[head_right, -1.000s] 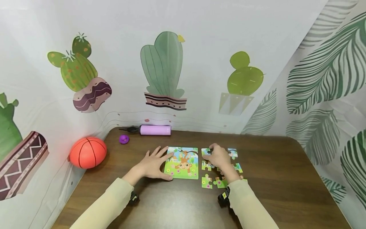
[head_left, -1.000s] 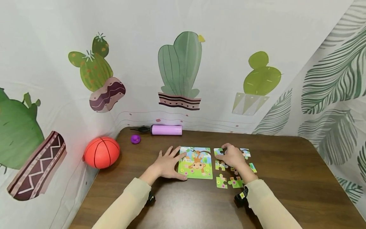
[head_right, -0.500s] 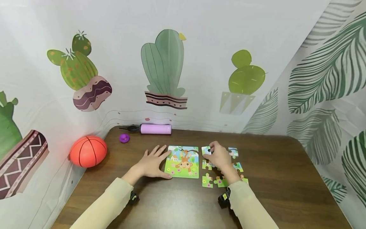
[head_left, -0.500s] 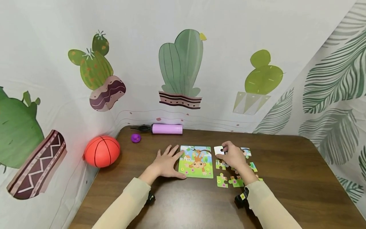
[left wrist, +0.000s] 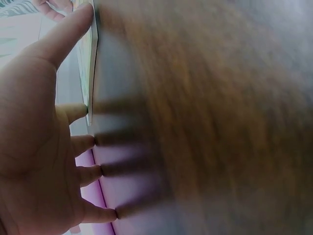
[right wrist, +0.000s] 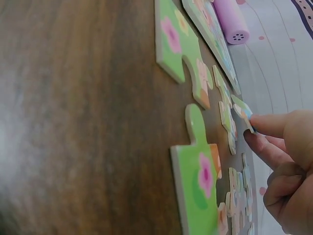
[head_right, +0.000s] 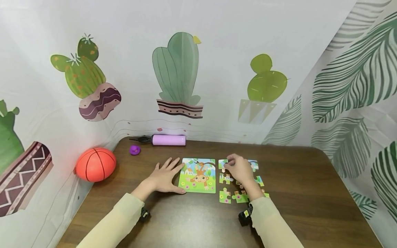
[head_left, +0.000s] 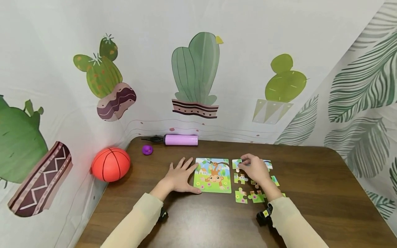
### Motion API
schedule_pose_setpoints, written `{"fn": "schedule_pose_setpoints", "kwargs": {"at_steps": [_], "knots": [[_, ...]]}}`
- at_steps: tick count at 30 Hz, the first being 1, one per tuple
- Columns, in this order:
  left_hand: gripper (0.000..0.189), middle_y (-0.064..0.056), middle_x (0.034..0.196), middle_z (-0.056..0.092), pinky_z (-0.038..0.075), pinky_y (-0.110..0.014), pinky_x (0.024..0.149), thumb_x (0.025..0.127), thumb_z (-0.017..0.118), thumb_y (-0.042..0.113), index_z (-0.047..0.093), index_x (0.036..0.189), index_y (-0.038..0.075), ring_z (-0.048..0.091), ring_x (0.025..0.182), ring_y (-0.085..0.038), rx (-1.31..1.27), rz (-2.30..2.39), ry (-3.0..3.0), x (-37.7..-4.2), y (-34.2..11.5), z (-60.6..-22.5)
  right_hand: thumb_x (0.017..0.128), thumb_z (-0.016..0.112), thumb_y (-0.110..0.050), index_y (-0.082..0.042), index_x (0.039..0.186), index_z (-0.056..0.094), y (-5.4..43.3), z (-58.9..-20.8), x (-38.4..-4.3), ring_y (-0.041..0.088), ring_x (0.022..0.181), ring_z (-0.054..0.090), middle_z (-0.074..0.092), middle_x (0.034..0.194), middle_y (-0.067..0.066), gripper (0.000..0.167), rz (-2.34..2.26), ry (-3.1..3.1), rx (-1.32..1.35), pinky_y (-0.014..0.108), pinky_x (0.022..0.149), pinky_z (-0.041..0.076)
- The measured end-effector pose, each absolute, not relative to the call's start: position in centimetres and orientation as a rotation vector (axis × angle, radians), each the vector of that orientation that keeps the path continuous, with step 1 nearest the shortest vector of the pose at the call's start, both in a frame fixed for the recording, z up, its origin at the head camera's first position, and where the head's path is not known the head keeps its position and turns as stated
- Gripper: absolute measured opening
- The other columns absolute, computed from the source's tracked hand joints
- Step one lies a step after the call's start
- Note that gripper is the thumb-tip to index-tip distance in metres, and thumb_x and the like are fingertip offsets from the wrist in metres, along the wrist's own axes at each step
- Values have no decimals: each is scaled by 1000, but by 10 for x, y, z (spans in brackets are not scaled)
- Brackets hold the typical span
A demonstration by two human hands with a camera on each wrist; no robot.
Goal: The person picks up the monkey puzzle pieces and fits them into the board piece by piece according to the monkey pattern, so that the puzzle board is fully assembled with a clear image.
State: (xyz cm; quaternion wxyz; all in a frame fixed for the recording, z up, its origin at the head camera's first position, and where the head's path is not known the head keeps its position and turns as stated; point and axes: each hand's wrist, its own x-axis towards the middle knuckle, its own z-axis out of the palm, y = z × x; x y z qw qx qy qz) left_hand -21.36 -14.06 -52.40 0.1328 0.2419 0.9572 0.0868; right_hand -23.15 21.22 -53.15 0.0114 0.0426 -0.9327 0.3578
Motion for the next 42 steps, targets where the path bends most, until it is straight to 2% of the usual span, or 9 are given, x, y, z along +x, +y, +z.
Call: {"fn": "schedule_pose_setpoints", "kwargs": {"at_steps": [6,15,24,31,39,42], "knots": [[119,-6,173,13,16,-80,111,73,63,91,26,167,29,8,157,-41,704,259,2780,-214,-142,-526,97,76,-25,-5,124,72,215,-532,-232,22,78,72,76,104,12,33,1194,-2887,145,40,64,55],[119,-6,173,13,15,-79,111,73,63,90,25,167,28,7,157,-40,697,265,2769,-214,-141,-523,98,75,-25,-7,126,72,208,-528,-230,28,89,73,76,108,14,34,1334,-2836,103,44,73,58],[119,-7,173,14,16,-80,111,73,64,89,27,167,27,8,157,-41,694,280,2772,-214,-142,-524,96,77,-25,-8,122,74,168,-526,-230,21,68,69,76,103,12,32,1458,-2821,129,36,56,49],[116,-7,174,12,13,-79,112,76,66,86,25,167,27,6,157,-40,682,273,2759,-213,-139,-521,94,79,-23,-7,119,75,131,-532,-233,19,73,71,77,100,11,30,1514,-2811,134,35,59,52],[115,-8,173,13,14,-79,111,77,67,84,26,167,26,7,157,-41,681,265,2759,-212,-139,-522,93,80,-23,-6,115,76,97,-539,-237,16,62,69,77,93,8,28,1548,-2804,70,33,52,52],[116,-7,173,13,14,-79,112,76,66,85,26,167,27,7,157,-41,676,261,2767,-212,-139,-522,93,80,-24,-6,114,77,88,-540,-237,15,63,69,78,94,8,27,1528,-2801,39,33,54,53]]}}
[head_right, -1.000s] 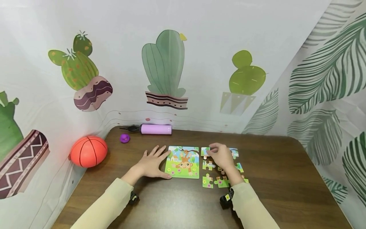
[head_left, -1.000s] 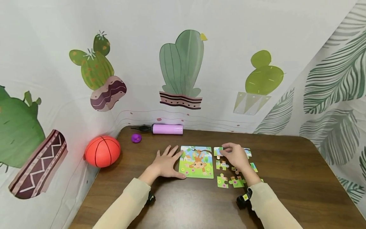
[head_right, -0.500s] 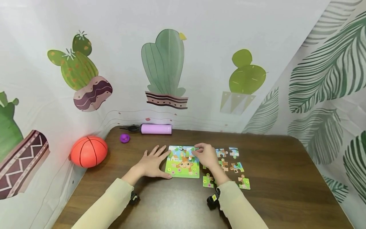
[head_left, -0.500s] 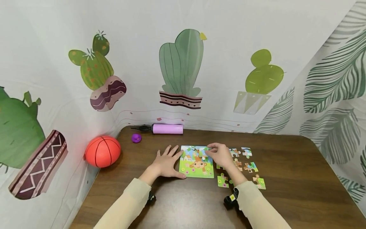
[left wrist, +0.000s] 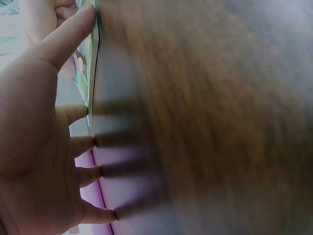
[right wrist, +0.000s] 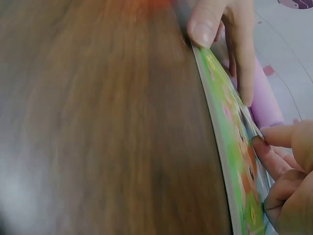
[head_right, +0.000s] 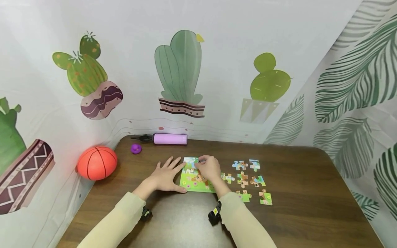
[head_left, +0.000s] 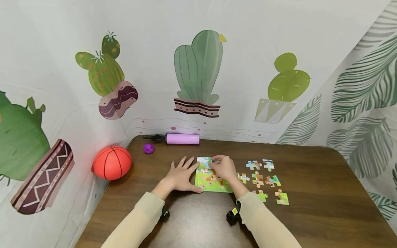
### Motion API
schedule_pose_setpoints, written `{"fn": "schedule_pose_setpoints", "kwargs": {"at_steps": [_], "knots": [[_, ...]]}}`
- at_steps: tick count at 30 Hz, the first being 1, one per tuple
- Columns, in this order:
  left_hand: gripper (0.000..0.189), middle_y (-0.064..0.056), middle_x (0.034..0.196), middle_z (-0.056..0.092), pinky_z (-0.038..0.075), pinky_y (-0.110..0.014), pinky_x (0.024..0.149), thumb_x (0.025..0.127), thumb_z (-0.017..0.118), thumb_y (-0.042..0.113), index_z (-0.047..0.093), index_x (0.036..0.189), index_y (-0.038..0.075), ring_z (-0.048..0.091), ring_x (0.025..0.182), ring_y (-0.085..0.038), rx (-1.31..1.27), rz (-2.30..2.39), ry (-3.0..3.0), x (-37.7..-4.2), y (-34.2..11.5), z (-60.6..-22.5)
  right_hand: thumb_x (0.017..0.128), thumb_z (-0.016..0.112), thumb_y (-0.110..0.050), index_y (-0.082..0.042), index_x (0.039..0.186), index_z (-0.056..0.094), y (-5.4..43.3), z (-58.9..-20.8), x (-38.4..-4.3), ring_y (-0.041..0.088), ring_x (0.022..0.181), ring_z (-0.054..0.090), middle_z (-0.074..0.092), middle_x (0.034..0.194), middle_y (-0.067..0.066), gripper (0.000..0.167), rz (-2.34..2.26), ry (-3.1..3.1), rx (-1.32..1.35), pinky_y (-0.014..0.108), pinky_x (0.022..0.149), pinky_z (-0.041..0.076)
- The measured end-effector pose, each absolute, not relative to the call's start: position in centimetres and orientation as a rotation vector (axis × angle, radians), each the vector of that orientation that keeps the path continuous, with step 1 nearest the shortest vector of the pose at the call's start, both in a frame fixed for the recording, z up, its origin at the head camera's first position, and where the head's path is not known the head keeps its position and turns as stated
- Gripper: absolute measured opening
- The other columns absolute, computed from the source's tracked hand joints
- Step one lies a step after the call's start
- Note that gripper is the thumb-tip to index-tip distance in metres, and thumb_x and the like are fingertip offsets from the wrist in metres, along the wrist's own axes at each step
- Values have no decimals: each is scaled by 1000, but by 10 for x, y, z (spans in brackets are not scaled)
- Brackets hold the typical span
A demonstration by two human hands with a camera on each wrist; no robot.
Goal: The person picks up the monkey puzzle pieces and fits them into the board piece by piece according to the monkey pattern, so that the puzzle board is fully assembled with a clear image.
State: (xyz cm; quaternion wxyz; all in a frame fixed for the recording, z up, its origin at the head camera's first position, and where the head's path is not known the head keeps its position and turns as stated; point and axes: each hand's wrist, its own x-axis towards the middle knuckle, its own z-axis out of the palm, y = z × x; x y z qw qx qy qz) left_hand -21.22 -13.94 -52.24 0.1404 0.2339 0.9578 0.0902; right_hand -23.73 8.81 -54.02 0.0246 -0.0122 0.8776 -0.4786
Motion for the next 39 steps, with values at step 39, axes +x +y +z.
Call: {"fn": "schedule_pose_setpoints", "kwargs": {"at_steps": [39], "knots": [[91,-9,173,12,20,-85,104,86,63,78,35,163,40,11,154,-49,793,246,2762,-208,-138,-521,98,72,-36,-7,115,77,105,-525,-237,16,73,70,77,99,7,35,-1329,2783,-129,37,64,57]]}}
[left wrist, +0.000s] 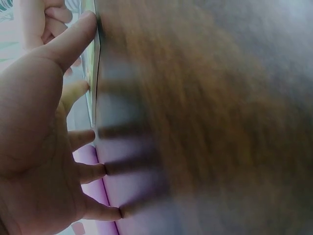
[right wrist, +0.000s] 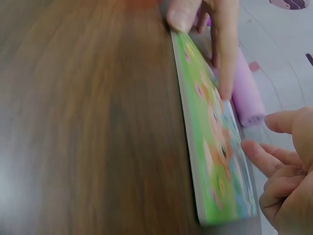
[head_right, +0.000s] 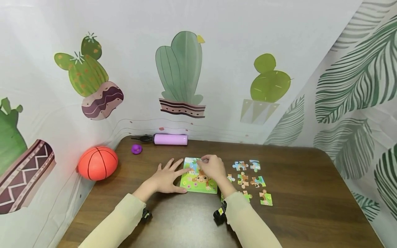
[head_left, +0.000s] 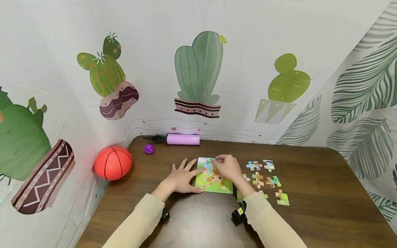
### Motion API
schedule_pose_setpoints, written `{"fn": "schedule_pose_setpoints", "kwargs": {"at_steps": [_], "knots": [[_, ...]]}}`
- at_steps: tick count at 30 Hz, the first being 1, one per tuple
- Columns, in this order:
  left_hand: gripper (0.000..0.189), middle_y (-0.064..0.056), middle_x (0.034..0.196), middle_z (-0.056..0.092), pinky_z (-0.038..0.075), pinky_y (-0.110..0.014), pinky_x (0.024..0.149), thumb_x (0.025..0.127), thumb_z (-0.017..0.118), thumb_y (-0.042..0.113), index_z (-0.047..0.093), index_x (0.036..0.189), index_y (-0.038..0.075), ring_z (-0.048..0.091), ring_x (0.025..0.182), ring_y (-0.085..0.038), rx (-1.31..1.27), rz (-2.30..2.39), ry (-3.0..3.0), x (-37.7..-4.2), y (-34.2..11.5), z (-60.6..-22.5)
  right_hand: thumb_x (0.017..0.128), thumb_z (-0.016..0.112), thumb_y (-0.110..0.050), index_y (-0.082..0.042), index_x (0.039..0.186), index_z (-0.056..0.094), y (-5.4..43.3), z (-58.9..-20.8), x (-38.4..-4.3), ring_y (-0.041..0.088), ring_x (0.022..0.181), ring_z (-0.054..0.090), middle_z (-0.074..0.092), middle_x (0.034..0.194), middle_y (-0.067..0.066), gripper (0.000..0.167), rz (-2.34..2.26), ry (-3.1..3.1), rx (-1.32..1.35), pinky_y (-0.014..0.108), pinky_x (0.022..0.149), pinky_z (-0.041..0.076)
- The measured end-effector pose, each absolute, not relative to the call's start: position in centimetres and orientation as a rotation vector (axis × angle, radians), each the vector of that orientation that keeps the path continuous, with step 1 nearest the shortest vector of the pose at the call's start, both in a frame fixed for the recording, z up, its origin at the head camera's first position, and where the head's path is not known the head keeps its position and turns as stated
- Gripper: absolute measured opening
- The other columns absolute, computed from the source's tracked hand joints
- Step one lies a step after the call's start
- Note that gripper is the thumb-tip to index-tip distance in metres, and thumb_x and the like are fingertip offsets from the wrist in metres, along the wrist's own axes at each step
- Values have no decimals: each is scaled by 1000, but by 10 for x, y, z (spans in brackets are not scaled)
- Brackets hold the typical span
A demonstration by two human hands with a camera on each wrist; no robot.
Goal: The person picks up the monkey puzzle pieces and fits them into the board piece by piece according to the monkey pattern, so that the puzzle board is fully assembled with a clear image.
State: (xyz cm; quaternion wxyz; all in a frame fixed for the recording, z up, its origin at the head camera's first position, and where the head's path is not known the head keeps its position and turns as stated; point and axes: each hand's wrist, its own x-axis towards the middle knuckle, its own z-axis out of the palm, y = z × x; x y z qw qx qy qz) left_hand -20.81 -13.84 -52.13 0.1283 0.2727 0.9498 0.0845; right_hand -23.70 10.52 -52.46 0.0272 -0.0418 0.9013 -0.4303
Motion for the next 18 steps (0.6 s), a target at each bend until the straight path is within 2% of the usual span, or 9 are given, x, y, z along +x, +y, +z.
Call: {"fn": "schedule_pose_setpoints", "kwargs": {"at_steps": [7,10,13,18], "knots": [[92,-9,173,12,19,-85,105,85,66,77,35,163,38,11,154,-49,787,269,2764,-209,-137,-521,100,71,-34,-7,121,75,146,-522,-232,20,83,70,76,105,9,34,-1367,2824,-152,38,67,54],[89,-8,173,10,21,-84,105,86,66,76,37,162,40,12,154,-49,816,273,2762,-209,-135,-521,100,70,-34,-7,123,74,167,-519,-230,19,78,69,76,106,10,36,-1361,2852,-125,37,65,52],[85,-8,173,11,22,-84,104,88,65,75,38,161,41,13,154,-50,856,284,2753,-208,-133,-519,100,70,-34,-6,125,73,189,-517,-228,18,66,61,74,104,9,38,-1353,2876,-79,36,59,47],[83,-7,173,14,22,-84,104,89,65,74,39,160,41,14,154,-48,860,268,2728,-208,-130,-518,100,69,-36,-3,126,72,224,-518,-225,19,66,59,71,99,10,42,-1322,2931,-11,35,61,47]]}}
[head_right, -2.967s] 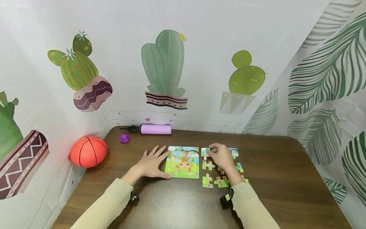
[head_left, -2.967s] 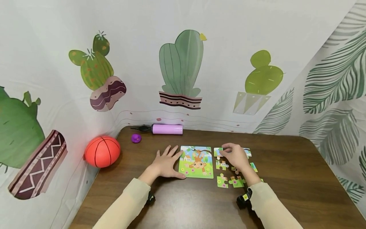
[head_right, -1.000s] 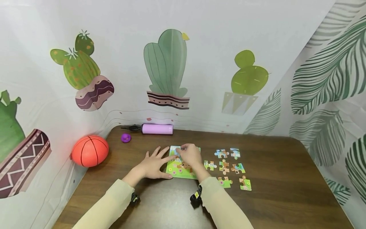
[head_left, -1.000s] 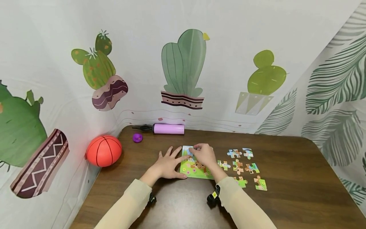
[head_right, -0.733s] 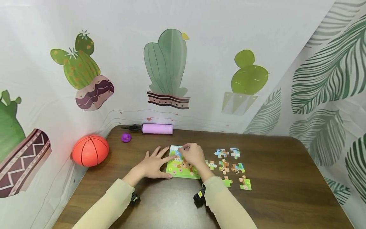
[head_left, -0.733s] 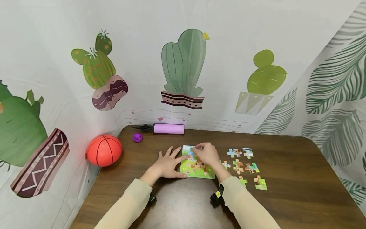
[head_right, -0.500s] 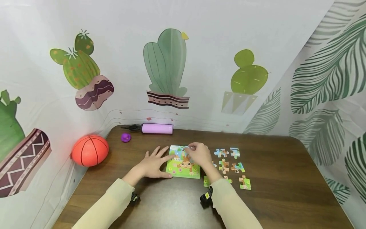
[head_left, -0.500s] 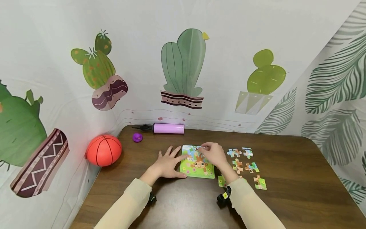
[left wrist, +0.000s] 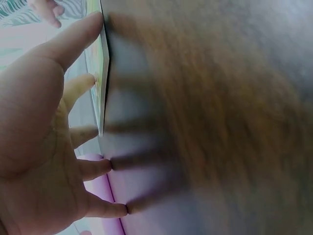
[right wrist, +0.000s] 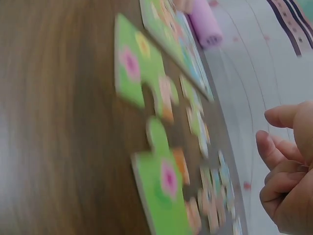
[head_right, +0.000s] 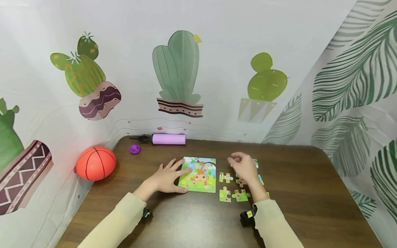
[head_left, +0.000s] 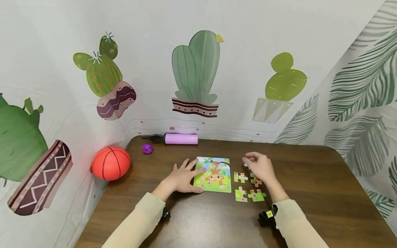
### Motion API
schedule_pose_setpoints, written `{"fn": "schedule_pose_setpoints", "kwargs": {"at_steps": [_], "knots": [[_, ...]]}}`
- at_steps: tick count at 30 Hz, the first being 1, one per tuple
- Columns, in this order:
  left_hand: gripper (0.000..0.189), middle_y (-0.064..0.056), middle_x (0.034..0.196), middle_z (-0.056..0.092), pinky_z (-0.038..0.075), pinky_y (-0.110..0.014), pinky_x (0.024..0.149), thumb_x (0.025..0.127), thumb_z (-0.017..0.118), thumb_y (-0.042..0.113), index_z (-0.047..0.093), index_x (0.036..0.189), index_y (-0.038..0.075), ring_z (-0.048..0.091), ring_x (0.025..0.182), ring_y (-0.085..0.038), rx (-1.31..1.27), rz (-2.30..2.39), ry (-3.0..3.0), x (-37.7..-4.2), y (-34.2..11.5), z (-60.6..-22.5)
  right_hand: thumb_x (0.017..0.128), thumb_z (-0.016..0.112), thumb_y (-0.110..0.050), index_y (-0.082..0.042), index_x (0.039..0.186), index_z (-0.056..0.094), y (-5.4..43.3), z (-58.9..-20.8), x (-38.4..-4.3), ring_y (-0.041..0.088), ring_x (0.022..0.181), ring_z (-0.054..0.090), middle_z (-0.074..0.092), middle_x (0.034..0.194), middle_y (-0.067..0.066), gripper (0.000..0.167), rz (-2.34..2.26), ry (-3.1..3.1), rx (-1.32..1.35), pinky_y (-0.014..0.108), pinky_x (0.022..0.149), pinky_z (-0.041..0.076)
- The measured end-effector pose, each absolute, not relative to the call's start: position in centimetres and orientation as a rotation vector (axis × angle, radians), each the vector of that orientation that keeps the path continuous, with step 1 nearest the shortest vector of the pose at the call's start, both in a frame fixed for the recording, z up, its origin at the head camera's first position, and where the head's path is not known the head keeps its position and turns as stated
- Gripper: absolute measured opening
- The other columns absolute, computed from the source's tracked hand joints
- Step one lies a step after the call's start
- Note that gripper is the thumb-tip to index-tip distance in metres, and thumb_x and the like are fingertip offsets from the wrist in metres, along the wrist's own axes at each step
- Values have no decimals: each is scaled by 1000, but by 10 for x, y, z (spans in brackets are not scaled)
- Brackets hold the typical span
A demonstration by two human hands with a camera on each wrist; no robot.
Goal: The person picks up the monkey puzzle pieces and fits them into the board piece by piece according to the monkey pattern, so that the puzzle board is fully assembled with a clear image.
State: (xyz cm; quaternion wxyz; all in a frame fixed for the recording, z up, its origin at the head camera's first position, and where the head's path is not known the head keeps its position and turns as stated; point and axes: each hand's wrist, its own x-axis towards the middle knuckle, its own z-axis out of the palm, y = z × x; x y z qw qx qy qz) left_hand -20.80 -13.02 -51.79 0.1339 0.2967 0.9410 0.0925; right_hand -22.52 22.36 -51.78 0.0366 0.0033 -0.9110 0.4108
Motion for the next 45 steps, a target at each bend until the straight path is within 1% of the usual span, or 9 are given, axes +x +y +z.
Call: {"fn": "schedule_pose_setpoints", "kwargs": {"at_steps": [3,10,15,18,26,31,38,41,45], "knots": [[83,-8,172,16,22,-84,104,88,66,73,40,160,41,15,154,-48,848,255,2727,-208,-130,-518,101,69,-35,-2,127,71,239,-519,-225,19,70,60,71,97,12,42,1218,-2813,-28,36,64,48],[85,-8,172,17,24,-84,103,86,66,75,41,160,40,16,153,-48,821,239,2732,-210,-128,-517,99,71,-36,1,132,65,256,-525,-224,22,59,60,70,96,14,50,1238,-2929,-94,39,53,50],[87,-8,172,17,24,-83,104,86,66,76,40,161,40,17,153,-48,805,236,2733,-212,-125,-517,95,75,-41,4,134,62,257,-528,-224,21,67,63,71,95,12,61,1185,-3005,-103,37,59,49],[88,-8,172,17,25,-83,104,86,66,76,39,161,39,17,153,-47,803,223,2737,-212,-124,-518,94,76,-42,6,137,59,256,-530,-225,21,68,61,71,96,12,67,1153,-3026,-101,37,58,47],[90,-9,171,18,24,-84,103,85,67,75,38,162,38,17,153,-48,794,229,2741,-211,-123,-519,92,78,-41,5,141,56,255,-530,-227,21,50,52,69,86,11,71,1147,-3046,-109,38,47,43],[90,-8,170,20,24,-84,104,84,68,75,39,161,37,18,153,-47,786,236,2739,-211,-122,-516,91,79,-43,4,142,55,256,-529,-230,21,50,53,70,86,10,73,1144,-3065,-112,38,48,44],[90,-7,170,19,22,-84,104,84,68,74,39,162,37,16,153,-46,777,261,2733,-210,-122,-517,92,78,-42,3,141,55,258,-527,-231,20,45,52,67,70,3,70,1162,-3079,-80,39,47,45],[91,-8,170,19,22,-84,104,85,68,74,39,162,37,16,153,-46,779,263,2730,-210,-122,-516,92,79,-42,4,141,55,259,-527,-231,20,45,52,67,73,4,71,1164,-3076,-80,39,46,45],[90,-9,170,21,22,-85,103,85,69,73,39,162,36,17,153,-47,788,269,2732,-210,-122,-516,92,79,-42,4,140,56,260,-527,-230,21,50,53,68,83,8,70,1167,-3089,-97,39,47,46]]}}
